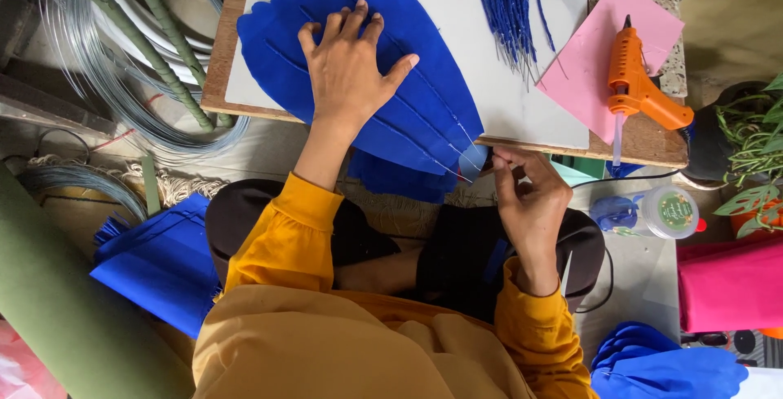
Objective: The person is gluing thin blue sticks onto blue fabric petals to create components for a craft project.
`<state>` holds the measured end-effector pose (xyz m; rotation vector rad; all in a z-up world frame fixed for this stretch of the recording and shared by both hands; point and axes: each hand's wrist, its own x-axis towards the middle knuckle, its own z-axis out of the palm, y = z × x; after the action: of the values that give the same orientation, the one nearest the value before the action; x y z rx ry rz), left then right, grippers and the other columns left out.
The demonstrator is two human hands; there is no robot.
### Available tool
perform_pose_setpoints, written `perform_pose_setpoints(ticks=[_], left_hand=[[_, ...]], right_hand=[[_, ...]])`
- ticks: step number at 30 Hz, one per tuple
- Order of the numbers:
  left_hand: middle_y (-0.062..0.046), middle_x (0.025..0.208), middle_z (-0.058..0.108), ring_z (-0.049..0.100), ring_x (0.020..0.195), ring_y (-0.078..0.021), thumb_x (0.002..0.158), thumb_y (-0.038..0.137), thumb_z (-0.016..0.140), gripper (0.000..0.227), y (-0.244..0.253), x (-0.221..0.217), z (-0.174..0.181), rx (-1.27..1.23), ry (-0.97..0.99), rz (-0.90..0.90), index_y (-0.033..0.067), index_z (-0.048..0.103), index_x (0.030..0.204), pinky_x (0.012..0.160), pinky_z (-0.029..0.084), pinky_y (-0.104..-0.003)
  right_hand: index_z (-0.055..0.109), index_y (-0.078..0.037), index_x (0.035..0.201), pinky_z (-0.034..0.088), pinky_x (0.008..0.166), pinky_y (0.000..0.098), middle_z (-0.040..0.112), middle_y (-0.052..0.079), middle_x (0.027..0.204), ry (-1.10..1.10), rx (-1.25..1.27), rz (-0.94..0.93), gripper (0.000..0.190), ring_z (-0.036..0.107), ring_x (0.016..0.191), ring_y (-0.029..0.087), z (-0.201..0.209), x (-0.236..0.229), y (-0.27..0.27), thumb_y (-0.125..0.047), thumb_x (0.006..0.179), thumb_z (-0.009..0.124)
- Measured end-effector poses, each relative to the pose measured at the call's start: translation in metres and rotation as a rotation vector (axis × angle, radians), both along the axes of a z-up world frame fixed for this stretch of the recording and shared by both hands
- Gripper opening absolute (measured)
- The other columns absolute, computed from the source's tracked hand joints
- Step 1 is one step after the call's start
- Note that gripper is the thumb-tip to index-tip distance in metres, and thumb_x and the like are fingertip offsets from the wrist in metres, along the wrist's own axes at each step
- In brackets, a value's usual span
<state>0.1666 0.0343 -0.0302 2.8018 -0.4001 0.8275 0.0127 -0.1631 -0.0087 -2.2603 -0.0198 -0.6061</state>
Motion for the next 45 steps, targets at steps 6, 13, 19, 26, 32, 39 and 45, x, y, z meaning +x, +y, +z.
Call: perform_pose_setpoints(ticks=[6, 13, 19, 26, 32, 39, 45], left_hand=[[-0.008, 0.118, 0.056, 0.047, 0.107, -0.026, 0.083, 0.064, 0.047, 0.061, 0.0, 0.0, 0.001, 0.005, -0.005, 0.006, 0.0107, 0.064, 0.108, 0.086, 0.028, -0.049], [-0.008, 0.119, 0.055, 0.047, 0.107, -0.0261, 0.081, 0.065, 0.048, 0.062, 0.0, -0.001, 0.002, 0.004, 0.008, 0.021, 0.0111, 0.064, 0.107, 0.086, 0.028, -0.048], [-0.008, 0.119, 0.055, 0.047, 0.108, -0.026, 0.082, 0.065, 0.047, 0.062, 0.0, -0.001, 0.002, 0.004, 0.01, 0.023, 0.0113, 0.064, 0.107, 0.086, 0.027, -0.048], [-0.007, 0.119, 0.055, 0.047, 0.108, -0.0267, 0.081, 0.066, 0.048, 0.062, 0.0, -0.001, 0.002, 0.011, 0.017, 0.033, 0.0121, 0.064, 0.107, 0.086, 0.027, -0.048], [-0.007, 0.12, 0.055, 0.046, 0.109, -0.0256, 0.082, 0.066, 0.046, 0.062, 0.0, -0.001, 0.001, 0.021, 0.023, 0.037, 0.0132, 0.063, 0.109, 0.086, 0.027, -0.047], [-0.007, 0.119, 0.055, 0.046, 0.108, -0.0254, 0.081, 0.065, 0.049, 0.062, 0.0, -0.002, 0.003, 0.003, 0.017, 0.036, 0.0121, 0.063, 0.108, 0.086, 0.027, -0.047], [-0.008, 0.12, 0.055, 0.046, 0.109, -0.0254, 0.082, 0.066, 0.046, 0.062, 0.0, -0.001, 0.002, 0.015, 0.031, 0.041, 0.0124, 0.063, 0.108, 0.087, 0.027, -0.047]], right_hand=[[0.064, -0.002, 0.091, 0.034, 0.041, 0.0203, 0.064, 0.005, 0.086, 0.056, 0.02, -0.009, 0.007, 0.048, 0.058, 0.009, 0.004, 0.008, 0.003, -0.003, 0.085, 0.061], [0.064, -0.003, 0.092, 0.037, 0.045, 0.0189, 0.066, 0.004, 0.081, 0.111, 0.068, 0.022, 0.008, 0.053, 0.058, 0.007, 0.005, 0.01, 0.006, -0.007, 0.087, 0.059], [0.063, -0.003, 0.091, 0.038, 0.046, 0.0183, 0.066, 0.004, 0.083, 0.104, 0.079, 0.027, 0.009, 0.058, 0.061, 0.008, 0.01, 0.01, 0.008, -0.01, 0.088, 0.058], [0.064, -0.004, 0.094, 0.039, 0.051, 0.0202, 0.065, 0.003, 0.085, 0.098, 0.032, -0.047, 0.009, 0.051, 0.061, 0.008, -0.003, 0.008, -0.006, -0.007, 0.087, 0.059], [0.062, -0.003, 0.093, 0.045, 0.06, 0.0214, 0.066, 0.005, 0.093, 0.072, 0.085, 0.061, 0.008, 0.058, 0.065, 0.011, 0.009, 0.01, 0.006, -0.006, 0.088, 0.057], [0.062, -0.004, 0.094, 0.036, 0.045, 0.0168, 0.061, 0.002, 0.067, 0.187, 0.112, 0.037, 0.01, 0.051, 0.055, 0.005, 0.006, 0.016, 0.01, -0.007, 0.085, 0.062], [0.064, -0.006, 0.087, 0.04, 0.05, 0.0162, 0.058, -0.001, 0.065, 0.204, 0.083, 0.015, 0.007, 0.048, 0.054, 0.004, 0.002, 0.019, 0.009, -0.005, 0.082, 0.067]])
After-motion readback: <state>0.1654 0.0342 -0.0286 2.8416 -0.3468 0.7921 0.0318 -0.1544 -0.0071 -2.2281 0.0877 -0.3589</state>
